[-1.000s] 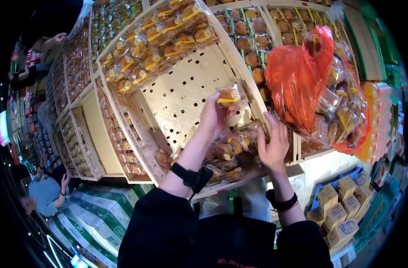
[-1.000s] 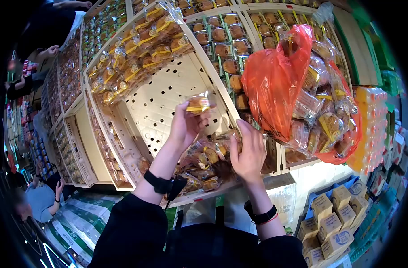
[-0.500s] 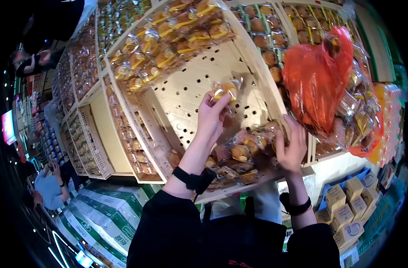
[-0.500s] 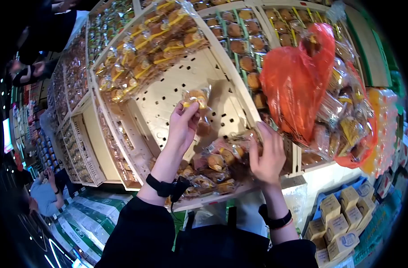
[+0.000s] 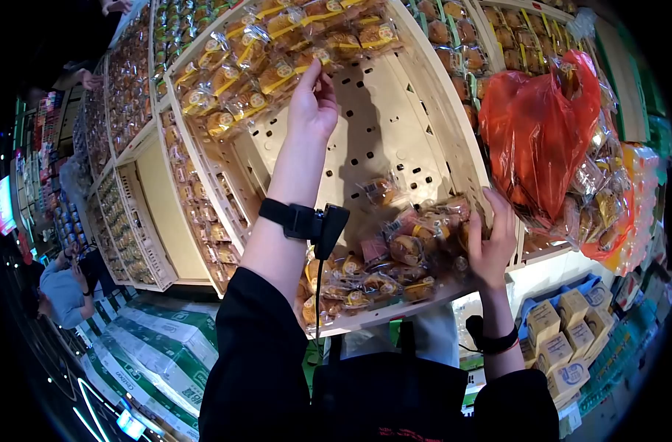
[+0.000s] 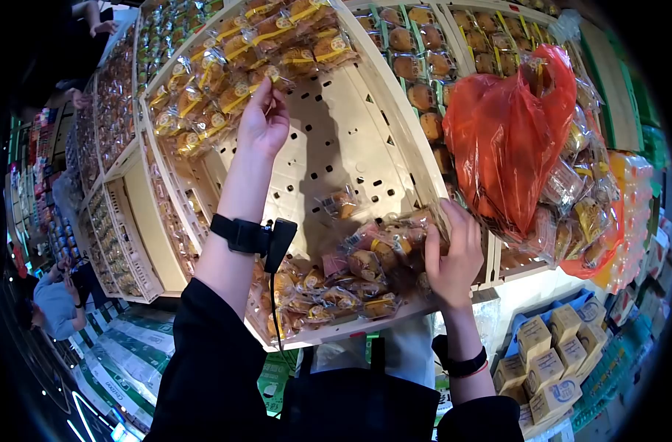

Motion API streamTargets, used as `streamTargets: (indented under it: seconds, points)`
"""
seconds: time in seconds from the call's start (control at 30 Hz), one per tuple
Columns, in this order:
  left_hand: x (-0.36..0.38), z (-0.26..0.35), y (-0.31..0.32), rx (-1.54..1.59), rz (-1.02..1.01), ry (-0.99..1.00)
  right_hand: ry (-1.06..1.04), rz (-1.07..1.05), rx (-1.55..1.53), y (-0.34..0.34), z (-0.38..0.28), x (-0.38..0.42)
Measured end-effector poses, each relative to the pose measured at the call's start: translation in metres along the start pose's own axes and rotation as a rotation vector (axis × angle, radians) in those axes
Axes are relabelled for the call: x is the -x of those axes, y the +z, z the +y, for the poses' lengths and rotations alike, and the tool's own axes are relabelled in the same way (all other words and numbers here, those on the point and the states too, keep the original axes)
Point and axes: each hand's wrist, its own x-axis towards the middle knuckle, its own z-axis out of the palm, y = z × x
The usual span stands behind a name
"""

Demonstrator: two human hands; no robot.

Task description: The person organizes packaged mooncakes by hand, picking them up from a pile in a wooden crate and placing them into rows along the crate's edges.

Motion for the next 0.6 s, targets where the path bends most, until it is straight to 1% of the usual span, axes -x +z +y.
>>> streamTargets:
  seconds: [0.03, 0.1, 0.17, 0.2, 0.3, 0.33, 0.37, 0.43, 0.5, 0.57, 0.6]
  points:
    - [-0.002, -0.001, 0.002, 0.040, 0.049, 0.026, 0.003, 0.004, -0.002, 0.000, 0.000, 0.000]
    - [-0.005, -0.001, 0.005, 0.084, 0.049, 0.026, 0.002, 0.002, 0.012, 0.001, -0.001, 0.000]
    - [-0.012, 0.001, 0.009, 0.149, 0.070, 0.093, 0.004, 0.004, 0.019, 0.001, -0.001, -0.001]
    - [-0.015, 0.001, 0.012, 0.196, 0.099, 0.090, 0.008, 0.001, 0.023, 0.001, -0.001, 0.000]
    - [-0.018, 0.002, 0.014, 0.178, 0.143, 0.059, 0.016, 0.011, 0.023, 0.002, -0.002, -0.001]
    - [-0.013, -0.002, 0.016, 0.157, 0.240, 0.111, 0.015, 0.015, 0.024, 0.002, -0.002, -0.002]
    - [-0.001, -0.007, 0.010, 0.148, 0.244, 0.105, 0.018, 0.019, 0.025, 0.001, -0.003, -0.001]
    - [0.027, -0.014, -0.005, -0.044, 0.008, 0.110, 0.027, 0.026, 0.017, 0.001, -0.003, 0.000]
    - [0.082, -0.026, -0.018, -0.730, -0.149, 0.195, 0.031, 0.042, 0.007, 0.000, -0.003, -0.002]
    - [0.118, -0.036, -0.047, -1.487, -0.505, 0.454, 0.023, 0.046, -0.006, 0.001, -0.001, -0.001]
    - [0.130, -0.037, -0.055, -1.788, -0.671, 0.662, 0.032, 0.052, -0.007, 0.001, -0.001, -0.001]
